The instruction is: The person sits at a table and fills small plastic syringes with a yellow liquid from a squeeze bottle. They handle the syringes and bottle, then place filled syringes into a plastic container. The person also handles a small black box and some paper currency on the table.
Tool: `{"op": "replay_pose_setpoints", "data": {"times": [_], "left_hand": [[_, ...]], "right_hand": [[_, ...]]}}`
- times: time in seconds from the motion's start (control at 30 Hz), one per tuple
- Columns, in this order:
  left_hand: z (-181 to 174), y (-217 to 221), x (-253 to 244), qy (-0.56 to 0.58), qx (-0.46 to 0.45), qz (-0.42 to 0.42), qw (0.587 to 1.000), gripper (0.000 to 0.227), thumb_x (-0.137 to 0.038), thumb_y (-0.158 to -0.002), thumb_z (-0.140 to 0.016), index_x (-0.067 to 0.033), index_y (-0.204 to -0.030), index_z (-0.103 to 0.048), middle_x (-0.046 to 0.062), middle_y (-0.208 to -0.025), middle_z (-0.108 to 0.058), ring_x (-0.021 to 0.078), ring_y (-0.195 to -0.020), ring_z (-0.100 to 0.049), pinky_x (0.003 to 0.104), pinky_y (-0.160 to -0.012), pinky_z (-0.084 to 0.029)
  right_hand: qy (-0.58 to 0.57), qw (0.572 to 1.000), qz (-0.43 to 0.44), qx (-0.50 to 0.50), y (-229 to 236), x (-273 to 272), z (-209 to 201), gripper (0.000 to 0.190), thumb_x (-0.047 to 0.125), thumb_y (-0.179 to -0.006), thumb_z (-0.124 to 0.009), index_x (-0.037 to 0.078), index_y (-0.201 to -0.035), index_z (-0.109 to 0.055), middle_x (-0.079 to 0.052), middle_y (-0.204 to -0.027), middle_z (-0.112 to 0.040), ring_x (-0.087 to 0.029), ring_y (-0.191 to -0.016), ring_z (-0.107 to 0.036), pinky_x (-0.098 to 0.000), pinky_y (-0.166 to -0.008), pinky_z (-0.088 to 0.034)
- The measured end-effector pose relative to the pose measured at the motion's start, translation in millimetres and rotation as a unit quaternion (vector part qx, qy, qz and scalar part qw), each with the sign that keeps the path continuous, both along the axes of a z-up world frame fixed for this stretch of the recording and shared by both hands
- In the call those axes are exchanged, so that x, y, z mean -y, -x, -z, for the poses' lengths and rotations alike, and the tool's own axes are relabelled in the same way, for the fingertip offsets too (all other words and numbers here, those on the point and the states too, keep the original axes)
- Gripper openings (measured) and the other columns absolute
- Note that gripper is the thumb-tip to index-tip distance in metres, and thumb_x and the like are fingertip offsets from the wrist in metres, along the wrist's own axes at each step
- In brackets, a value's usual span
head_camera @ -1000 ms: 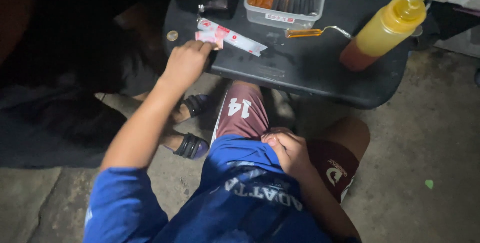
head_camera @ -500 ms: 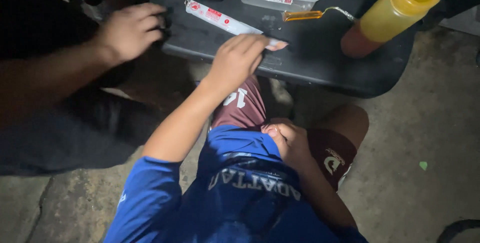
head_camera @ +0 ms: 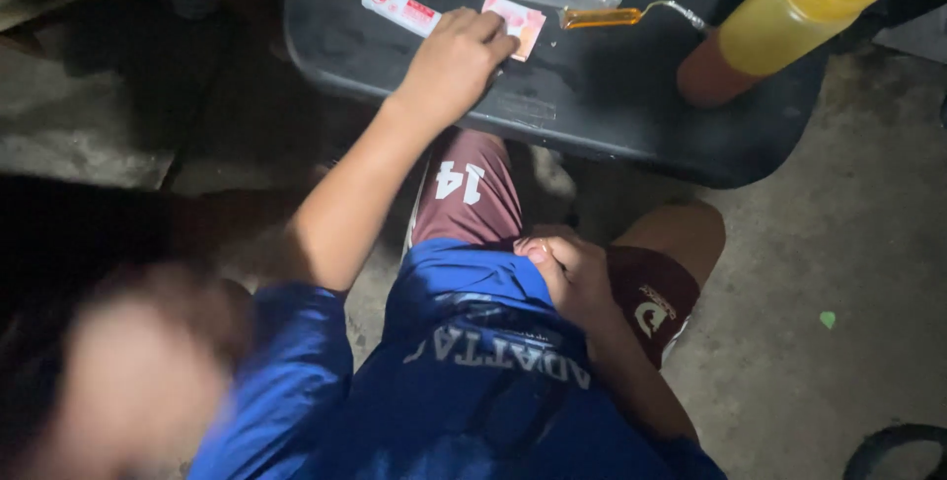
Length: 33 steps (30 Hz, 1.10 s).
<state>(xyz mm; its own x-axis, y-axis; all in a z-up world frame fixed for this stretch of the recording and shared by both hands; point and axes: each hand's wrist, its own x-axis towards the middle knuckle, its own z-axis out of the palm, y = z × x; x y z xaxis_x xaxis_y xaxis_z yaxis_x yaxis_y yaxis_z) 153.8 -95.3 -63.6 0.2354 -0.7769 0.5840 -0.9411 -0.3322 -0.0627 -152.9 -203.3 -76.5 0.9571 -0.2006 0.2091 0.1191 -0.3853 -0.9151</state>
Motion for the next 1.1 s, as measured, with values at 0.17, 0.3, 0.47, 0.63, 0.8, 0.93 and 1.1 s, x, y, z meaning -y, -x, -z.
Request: {"op": "replay_pose_setpoints", "data": {"times": [0.17,0.3,0.47,0.63,0.8,0.93,1.1], "left_hand": [[-1,-10,-1,-0.033,-0.003,-0.004,0.999,0.012,-0.016,-0.089,-0.068,-0.0097,-0.096,-0.075,0.009,-0.090,-0.065,0.0330,-0.081,-0.060,0.046,-0.072,-0.048],[-9,-10,4,-0.028,0.062,-0.057,0.996,0.013,-0.019,-0.088,-0.065,-0.0158,-0.091,-0.077,0.003,-0.089,-0.066,0.0295,-0.086,-0.060,0.043,-0.081,-0.048],[-1,-16,6,-0.043,0.063,-0.097,0.992,0.012,-0.023,-0.088,-0.062,-0.0190,-0.087,-0.073,-0.001,-0.082,-0.071,0.0281,-0.080,-0.065,0.042,-0.077,-0.047],[-38,17,-30,0.038,-0.061,-0.027,0.997,0.025,-0.023,-0.099,-0.063,-0.0105,-0.119,-0.072,0.008,-0.113,-0.073,0.0336,-0.102,-0.063,0.045,-0.088,-0.046],[-64,103,-50,0.135,-0.279,0.023,0.950,0.019,-0.013,-0.099,-0.068,-0.0057,-0.115,-0.075,0.017,-0.095,-0.071,0.0382,-0.092,-0.068,0.049,-0.088,-0.051],[-54,141,-44,0.192,-0.462,0.146,0.853,0.025,-0.021,-0.093,-0.075,-0.0062,-0.113,-0.075,0.015,-0.095,-0.073,0.0376,-0.089,-0.073,0.045,-0.082,-0.057],[-65,153,-21,0.214,-0.502,0.218,0.809,0.039,-0.033,-0.090,-0.079,-0.0084,-0.120,-0.074,0.010,-0.099,-0.074,0.0263,-0.090,-0.074,0.039,-0.083,-0.060]], "right_hand": [[0.004,1.000,-0.028,0.012,-2,-6,-11,0.029,0.016,-0.102,-0.053,0.003,-0.090,-0.075,-0.011,-0.096,-0.078,-0.022,-0.096,-0.074,-0.0330,-0.093,-0.056],[0.013,1.000,-0.010,0.016,-1,-2,8,0.031,0.020,-0.101,-0.052,0.004,-0.085,-0.075,-0.010,-0.091,-0.078,-0.020,-0.089,-0.076,-0.0307,-0.088,-0.056],[0.006,1.000,0.009,-0.024,-5,-5,-10,0.030,0.018,-0.096,-0.054,0.004,-0.084,-0.078,-0.009,-0.089,-0.079,-0.019,-0.087,-0.076,-0.0307,-0.088,-0.057],[0.026,0.998,0.017,0.054,-8,16,6,0.026,0.017,-0.103,-0.055,0.005,-0.091,-0.074,-0.008,-0.094,-0.078,-0.020,-0.090,-0.076,-0.0316,-0.089,-0.057],[-0.008,0.995,0.034,0.092,-23,34,25,0.023,0.021,-0.103,-0.063,0.004,-0.092,-0.076,-0.009,-0.088,-0.079,-0.026,-0.090,-0.078,-0.0366,-0.084,-0.060],[-0.031,0.992,0.016,0.120,-36,30,-7,0.026,0.020,-0.105,-0.061,0.001,-0.093,-0.073,-0.011,-0.087,-0.079,-0.027,-0.091,-0.078,-0.0395,-0.085,-0.060],[0.018,0.995,0.010,0.096,-43,33,-45,0.022,0.020,-0.102,-0.065,0.003,-0.092,-0.076,-0.012,-0.076,-0.072,-0.028,-0.083,-0.076,-0.0395,-0.075,-0.058]]}}
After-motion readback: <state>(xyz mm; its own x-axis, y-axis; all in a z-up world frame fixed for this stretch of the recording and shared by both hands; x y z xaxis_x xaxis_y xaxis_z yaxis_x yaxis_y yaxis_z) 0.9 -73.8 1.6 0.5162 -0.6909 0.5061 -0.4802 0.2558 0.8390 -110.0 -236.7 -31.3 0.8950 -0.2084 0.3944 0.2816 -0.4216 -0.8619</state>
